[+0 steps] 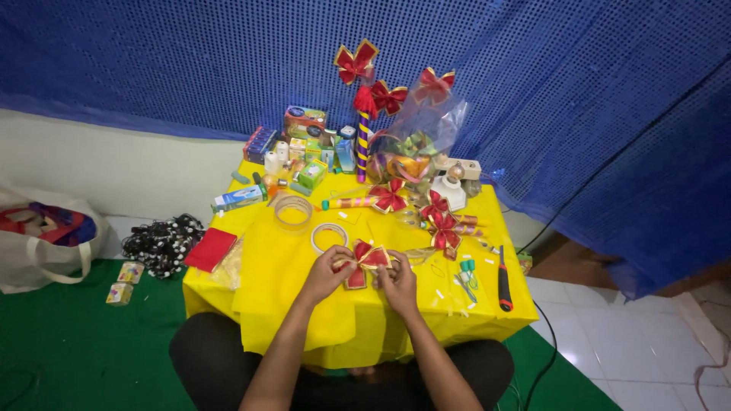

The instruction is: Assembling a decorative gift arrangement by attaching ribbons and ornaments to a central structure.

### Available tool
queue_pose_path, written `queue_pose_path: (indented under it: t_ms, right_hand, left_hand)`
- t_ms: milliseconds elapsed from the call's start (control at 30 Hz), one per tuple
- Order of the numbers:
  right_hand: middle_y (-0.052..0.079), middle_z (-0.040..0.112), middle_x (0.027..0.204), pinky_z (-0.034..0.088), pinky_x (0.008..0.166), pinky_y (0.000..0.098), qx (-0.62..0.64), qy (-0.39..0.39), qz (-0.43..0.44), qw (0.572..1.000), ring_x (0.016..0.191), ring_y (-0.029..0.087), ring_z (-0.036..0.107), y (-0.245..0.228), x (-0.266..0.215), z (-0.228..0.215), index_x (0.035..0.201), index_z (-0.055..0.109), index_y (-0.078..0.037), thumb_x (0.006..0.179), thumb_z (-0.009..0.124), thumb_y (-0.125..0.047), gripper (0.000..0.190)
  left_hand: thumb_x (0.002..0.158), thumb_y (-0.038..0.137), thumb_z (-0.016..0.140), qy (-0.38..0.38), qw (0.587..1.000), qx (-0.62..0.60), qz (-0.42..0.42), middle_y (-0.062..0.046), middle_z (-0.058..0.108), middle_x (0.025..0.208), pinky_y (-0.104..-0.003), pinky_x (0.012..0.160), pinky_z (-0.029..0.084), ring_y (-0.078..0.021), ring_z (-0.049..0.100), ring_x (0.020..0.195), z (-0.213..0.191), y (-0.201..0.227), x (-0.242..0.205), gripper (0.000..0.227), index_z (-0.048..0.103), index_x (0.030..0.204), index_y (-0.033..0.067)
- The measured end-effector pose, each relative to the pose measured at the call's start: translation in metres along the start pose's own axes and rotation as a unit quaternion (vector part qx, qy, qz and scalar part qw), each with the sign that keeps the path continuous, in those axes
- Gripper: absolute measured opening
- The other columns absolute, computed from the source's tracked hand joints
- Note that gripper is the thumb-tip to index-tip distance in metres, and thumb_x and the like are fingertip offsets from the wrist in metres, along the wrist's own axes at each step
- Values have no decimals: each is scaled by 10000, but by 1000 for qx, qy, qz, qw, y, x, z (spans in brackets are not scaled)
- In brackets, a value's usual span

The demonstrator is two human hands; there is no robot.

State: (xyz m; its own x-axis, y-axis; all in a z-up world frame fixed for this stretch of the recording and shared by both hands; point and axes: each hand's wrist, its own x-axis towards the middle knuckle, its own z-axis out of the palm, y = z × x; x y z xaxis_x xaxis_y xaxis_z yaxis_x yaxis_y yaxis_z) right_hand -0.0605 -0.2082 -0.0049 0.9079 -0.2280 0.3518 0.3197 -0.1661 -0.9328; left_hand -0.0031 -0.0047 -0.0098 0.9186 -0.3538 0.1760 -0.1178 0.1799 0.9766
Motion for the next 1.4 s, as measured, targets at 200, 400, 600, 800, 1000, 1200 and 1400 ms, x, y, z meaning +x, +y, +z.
queue_pose_path:
  t_ms: [200, 400, 600, 800, 1000, 1200, 1400]
  right_hand:
    - [113, 636, 733, 588, 424, 294, 59, 25, 31, 997, 467, 196, 677, 10, 3, -5, 1341, 544, 3, 968, 584, 35, 377]
    - [120, 665, 676, 520, 373, 303, -1, 22, 38, 999, 435, 192, 657, -10, 0, -5, 1315, 643, -17, 967, 620, -5, 349]
    - [66, 537, 542, 412, 484, 331, -174, 40, -48, 983, 474, 169, 511, 23, 5, -9, 1353, 683, -112, 903, 727, -57, 456]
    - [37, 500, 519, 403, 481, 306, -171, 54, -42, 983, 467, 161, 485, 15, 1, -9, 1272, 672, -120, 925, 685, -67, 351]
    - [26, 539, 522, 401, 472, 293, -169, 51, -36, 984, 454, 147, 498, 27, 4, -11, 1208, 686, -134, 942, 675, -97, 269]
    - [44, 535, 531, 404, 474, 287, -155, 59, -41, 985, 453, 153, 504, 18, 2, -8, 1165, 693, -117, 942, 668, -84, 227]
    - [68, 557, 545, 405, 473, 318, -152, 51, -38, 986, 457, 176, 513, -2, -2, -7, 1139, 694, -81, 956, 651, -86, 188]
  left_hand:
    - [965, 146, 700, 19, 998, -33, 40, -153, 710, 1098, -414, 967, 564, -230, 674, 1089, -1, -1, 4, 258, 659, 1193, 32]
    - [901, 49, 646, 78, 991, 26, 101, -103, 693, 1062, -358, 930, 557, -208, 656, 1077, 3, 14, -5, 219, 698, 1114, 49]
    - [904, 72, 627, 221, 877, 390, 173, -76, 673, 953, -360, 859, 572, -271, 707, 958, 4, 46, -18, 167, 680, 1054, 122]
    - [924, 38, 627, 104, 855, 504, 65, -105, 622, 1278, -414, 859, 617, -323, 713, 1054, -5, 75, -15, 316, 666, 1232, 98]
    - [887, 170, 649, 112, 854, 502, 82, -45, 639, 1163, -447, 800, 629, -338, 738, 965, -12, 45, -11, 214, 706, 1089, 127]
    - [884, 188, 658, 116, 875, 463, 78, -18, 642, 1136, -397, 783, 619, -280, 743, 911, -19, 31, -10, 234, 697, 1114, 169]
    - [890, 49, 622, 178, 905, 368, 120, -79, 626, 1124, -408, 781, 617, -342, 723, 921, -19, 50, -14, 220, 663, 1095, 116]
